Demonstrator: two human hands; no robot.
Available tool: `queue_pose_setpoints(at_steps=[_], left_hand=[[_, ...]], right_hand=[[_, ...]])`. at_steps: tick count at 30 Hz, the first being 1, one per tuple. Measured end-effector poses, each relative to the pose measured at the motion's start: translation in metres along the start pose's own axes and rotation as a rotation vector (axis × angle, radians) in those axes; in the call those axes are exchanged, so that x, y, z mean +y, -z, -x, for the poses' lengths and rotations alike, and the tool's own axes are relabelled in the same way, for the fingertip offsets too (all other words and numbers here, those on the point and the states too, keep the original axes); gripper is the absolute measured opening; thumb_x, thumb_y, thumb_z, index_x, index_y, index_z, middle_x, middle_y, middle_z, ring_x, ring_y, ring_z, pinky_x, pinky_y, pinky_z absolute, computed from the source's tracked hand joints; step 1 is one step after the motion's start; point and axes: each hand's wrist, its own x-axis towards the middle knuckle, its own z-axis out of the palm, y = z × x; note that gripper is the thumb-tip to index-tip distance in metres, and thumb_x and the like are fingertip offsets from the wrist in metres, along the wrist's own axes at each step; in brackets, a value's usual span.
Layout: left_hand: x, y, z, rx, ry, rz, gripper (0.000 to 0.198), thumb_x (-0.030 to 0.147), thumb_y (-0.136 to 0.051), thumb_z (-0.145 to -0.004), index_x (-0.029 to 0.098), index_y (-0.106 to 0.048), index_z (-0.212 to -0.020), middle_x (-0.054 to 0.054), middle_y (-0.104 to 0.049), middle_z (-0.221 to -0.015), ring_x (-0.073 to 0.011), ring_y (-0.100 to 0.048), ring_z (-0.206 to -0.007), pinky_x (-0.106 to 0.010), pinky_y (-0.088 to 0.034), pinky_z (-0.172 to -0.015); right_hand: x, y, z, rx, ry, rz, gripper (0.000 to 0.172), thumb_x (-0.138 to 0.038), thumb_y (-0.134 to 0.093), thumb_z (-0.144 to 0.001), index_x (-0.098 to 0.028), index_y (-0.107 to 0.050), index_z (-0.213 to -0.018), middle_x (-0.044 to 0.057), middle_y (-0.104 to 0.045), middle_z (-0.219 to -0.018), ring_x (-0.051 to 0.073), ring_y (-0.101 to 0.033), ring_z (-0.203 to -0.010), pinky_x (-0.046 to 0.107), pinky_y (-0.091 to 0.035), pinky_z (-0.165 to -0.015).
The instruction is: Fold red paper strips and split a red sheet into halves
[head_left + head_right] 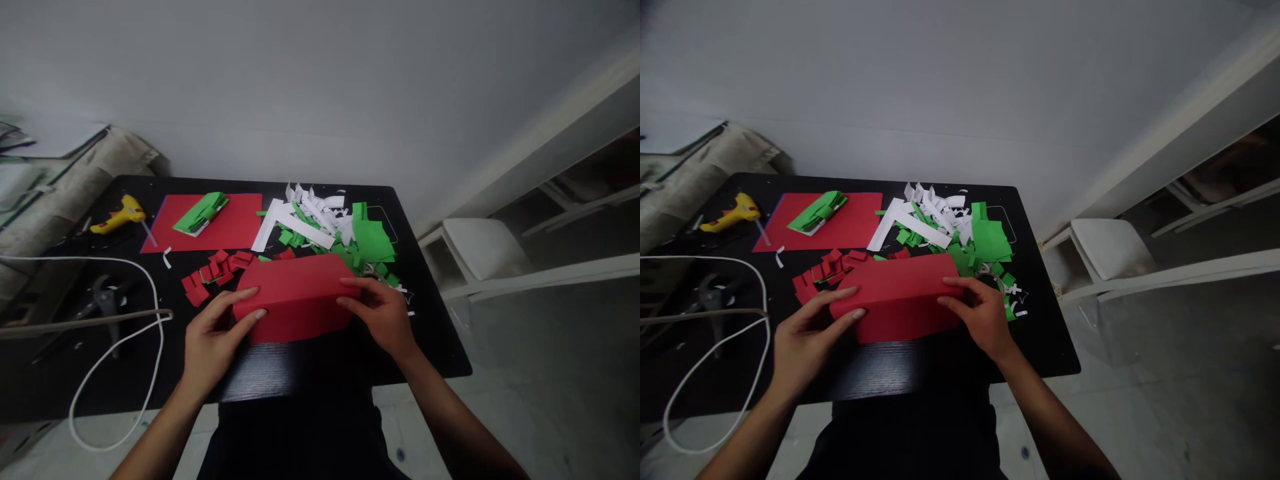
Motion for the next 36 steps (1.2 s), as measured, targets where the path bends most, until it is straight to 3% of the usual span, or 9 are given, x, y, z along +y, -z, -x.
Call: queue_pose_setpoints(at_steps=[7, 9, 11, 14, 17, 20, 24, 28, 36], left_hand=[[0.004, 0.005, 0.001, 0.012, -0.212, 0.002, 0.017, 0.029, -0.085, -0.082, 0.034, -0.083, -0.098, 0.002, -0.063, -0.078, -0.0146, -0.056, -0.072, -0.028, -0.046, -0.066], [0.005, 0.01, 0.001, -0.065, -0.271, 0.005, 0.012, 0.039, -0.084, -0.082, 0.034, -0.084, -0.094, 0.0, -0.058, -0.076, -0.0162, -0.055, -0.071, -0.029, -0.046, -0.063], [0.007, 0.015, 0.001, -0.209, -0.318, 0.029, 0.031, 0.059, -0.072, -0.087, 0.031, -0.085, -0.092, -0.004, -0.06, -0.081, -0.0205, -0.058, -0.077, -0.034, -0.05, -0.066], [0.017, 0.017, -0.005, -0.363, -0.319, 0.071, 0.054, 0.069, -0.049, -0.096, 0.028, -0.082, -0.105, -0.011, -0.067, -0.109, -0.0286, -0.064, -0.101, -0.042, -0.055, -0.086], [0.035, 0.006, -0.019, -0.393, -0.329, -0.004, 0.047, 0.06, -0.052, -0.099, 0.028, -0.072, -0.127, -0.011, -0.065, -0.134, -0.0327, -0.058, -0.126, -0.048, -0.048, -0.109], [0.055, -0.014, -0.041, -0.435, -0.344, -0.033, 0.046, 0.045, -0.057, -0.1, 0.026, -0.06, -0.141, -0.011, -0.06, -0.146, -0.0311, -0.055, -0.135, -0.049, -0.042, -0.116], [0.07, -0.033, -0.071, -0.581, -0.231, 0.019, 0.032, 0.042, -0.059, -0.1, 0.024, -0.067, -0.125, -0.006, -0.072, -0.122, -0.0229, -0.067, -0.111, -0.036, -0.053, -0.096], [0.08, -0.029, -0.092, -0.69, -0.163, 0.009, 0.023, 0.04, -0.059, -0.099, 0.021, -0.072, -0.095, 0.0, -0.07, -0.084, -0.0156, -0.064, -0.076, -0.027, -0.049, -0.068], [0.098, -0.022, -0.114, -0.708, -0.22, -0.105, 0.023, 0.04, -0.061, -0.095, 0.022, -0.073, -0.088, 0.001, -0.064, -0.072, -0.0143, -0.053, -0.065, -0.025, -0.04, -0.056]], right_hand=[[-0.017, 0.001, 0.002, 0.056, 0.122, -0.016, 0.02, -0.031, -0.084, -0.082, -0.027, -0.078, -0.101, 0.004, -0.079, -0.104, 0.024, -0.074, -0.097, 0.039, -0.062, -0.091], [-0.025, 0.005, 0.003, 0.094, 0.162, -0.029, 0.026, -0.033, -0.078, -0.087, -0.028, -0.074, -0.112, 0.005, -0.077, -0.109, 0.024, -0.073, -0.1, 0.038, -0.061, -0.09], [-0.034, 0.012, 0.002, 0.082, 0.166, -0.039, 0.031, -0.035, -0.076, -0.09, -0.029, -0.069, -0.119, 0.005, -0.075, -0.104, 0.023, -0.072, -0.093, 0.036, -0.061, -0.082], [-0.049, 0.021, -0.004, -0.071, 0.169, -0.051, 0.033, -0.035, -0.075, -0.092, -0.031, -0.065, -0.123, 0.002, -0.071, -0.094, 0.019, -0.068, -0.08, 0.031, -0.056, -0.069], [-0.067, 0.022, -0.017, -0.318, 0.137, -0.039, 0.035, -0.035, -0.072, -0.093, -0.03, -0.061, -0.127, 0.0, -0.069, -0.089, 0.016, -0.062, -0.068, 0.029, -0.049, -0.059], [-0.08, 0.012, -0.036, -0.535, 0.141, -0.021, 0.03, -0.03, -0.068, -0.094, -0.028, -0.06, -0.123, -0.002, -0.068, -0.087, 0.014, -0.059, -0.066, 0.026, -0.045, -0.059], [-0.083, -0.002, -0.058, -0.723, 0.189, -0.016, 0.03, -0.022, -0.066, -0.093, -0.024, -0.055, -0.121, -0.002, -0.07, -0.088, 0.012, -0.061, -0.071, 0.025, -0.046, -0.064], [-0.084, -0.002, -0.068, -0.689, 0.229, 0.048, 0.026, -0.021, -0.068, -0.092, -0.023, -0.057, -0.116, -0.002, -0.073, -0.086, 0.013, -0.065, -0.074, 0.026, -0.05, -0.067], [-0.086, -0.007, -0.082, -0.582, 0.261, 0.109, 0.019, -0.027, -0.078, -0.087, -0.021, -0.07, -0.102, 0.002, -0.079, -0.09, 0.017, -0.075, -0.087, 0.03, -0.056, -0.077]])
